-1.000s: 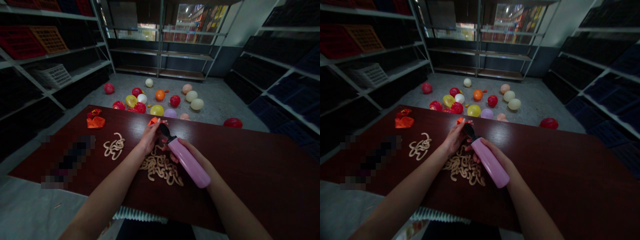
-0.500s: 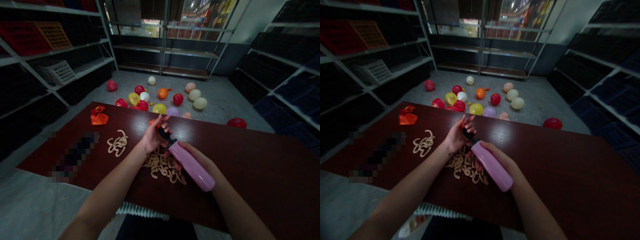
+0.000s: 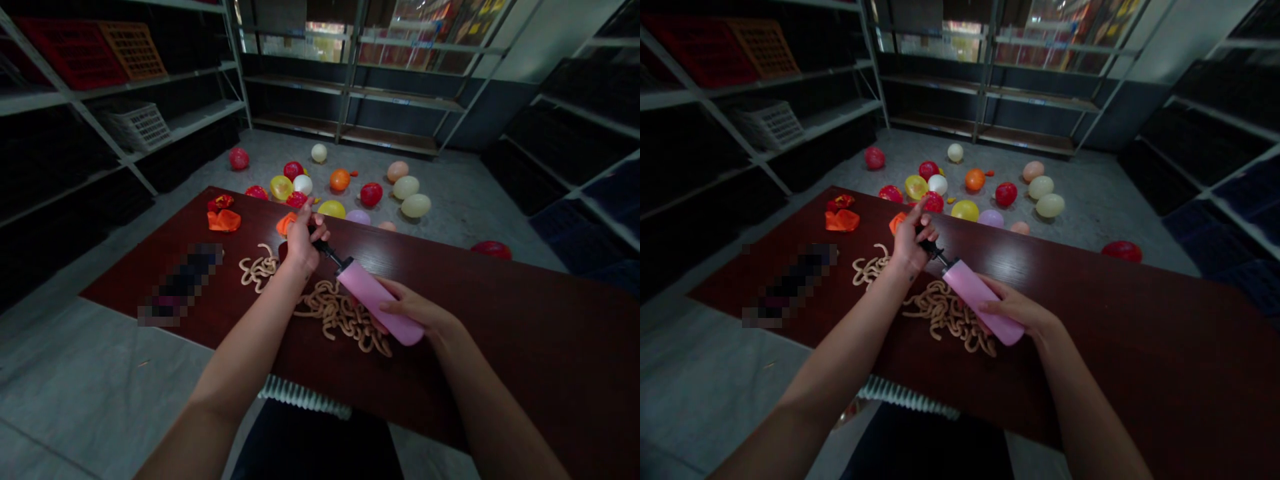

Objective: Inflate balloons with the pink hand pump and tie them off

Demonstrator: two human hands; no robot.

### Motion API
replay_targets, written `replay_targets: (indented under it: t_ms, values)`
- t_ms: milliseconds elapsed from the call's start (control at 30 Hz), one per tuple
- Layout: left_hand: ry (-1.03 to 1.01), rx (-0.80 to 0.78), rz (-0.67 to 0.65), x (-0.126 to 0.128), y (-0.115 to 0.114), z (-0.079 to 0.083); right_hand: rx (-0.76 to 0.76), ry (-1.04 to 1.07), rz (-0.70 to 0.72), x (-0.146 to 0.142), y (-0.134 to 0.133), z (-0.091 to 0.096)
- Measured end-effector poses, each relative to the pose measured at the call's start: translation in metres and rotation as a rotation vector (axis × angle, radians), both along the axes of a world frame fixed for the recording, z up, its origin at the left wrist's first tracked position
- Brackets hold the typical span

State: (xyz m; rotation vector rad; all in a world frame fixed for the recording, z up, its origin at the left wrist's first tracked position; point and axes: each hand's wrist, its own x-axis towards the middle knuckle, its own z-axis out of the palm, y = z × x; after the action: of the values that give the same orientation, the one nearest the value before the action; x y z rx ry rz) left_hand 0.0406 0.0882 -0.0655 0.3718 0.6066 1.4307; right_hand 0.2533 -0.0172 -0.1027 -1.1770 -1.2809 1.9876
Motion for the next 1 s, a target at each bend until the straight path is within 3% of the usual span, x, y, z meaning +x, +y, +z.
replay_targets:
  t_ms: [100,267,467,667,800,1000]
  values:
    - [-0.021,0.055,0.107,-0.015,0.005,0.007,0.105,-0.212,0.031,0.005,0.001,0.009]
    - [-0.147,0.116,0.225,-0.043,0.013,0.014,0.466,-0.587,0.098,0.017,0.002,0.026]
    - [-0.140,0.189,0.298,-0.060,0.011,0.023,0.788,-0.964,-0.005,0.015,0.000,0.024]
    - [-0.166,0.133,0.333,-0.047,0.007,0.020,1.062,-1.456,-0.157,0.003,0.002,0.005]
    - [-0.114,0.113,0.278,-0.031,0.004,0.013,1.191,-1.522,-0.167,-0.002,0.002,-0.001]
    - [-0.072,0.061,0.166,0.005,-0.009,-0.001,1.217,-1.501,-0.207,-0.012,-0.003,-0.002]
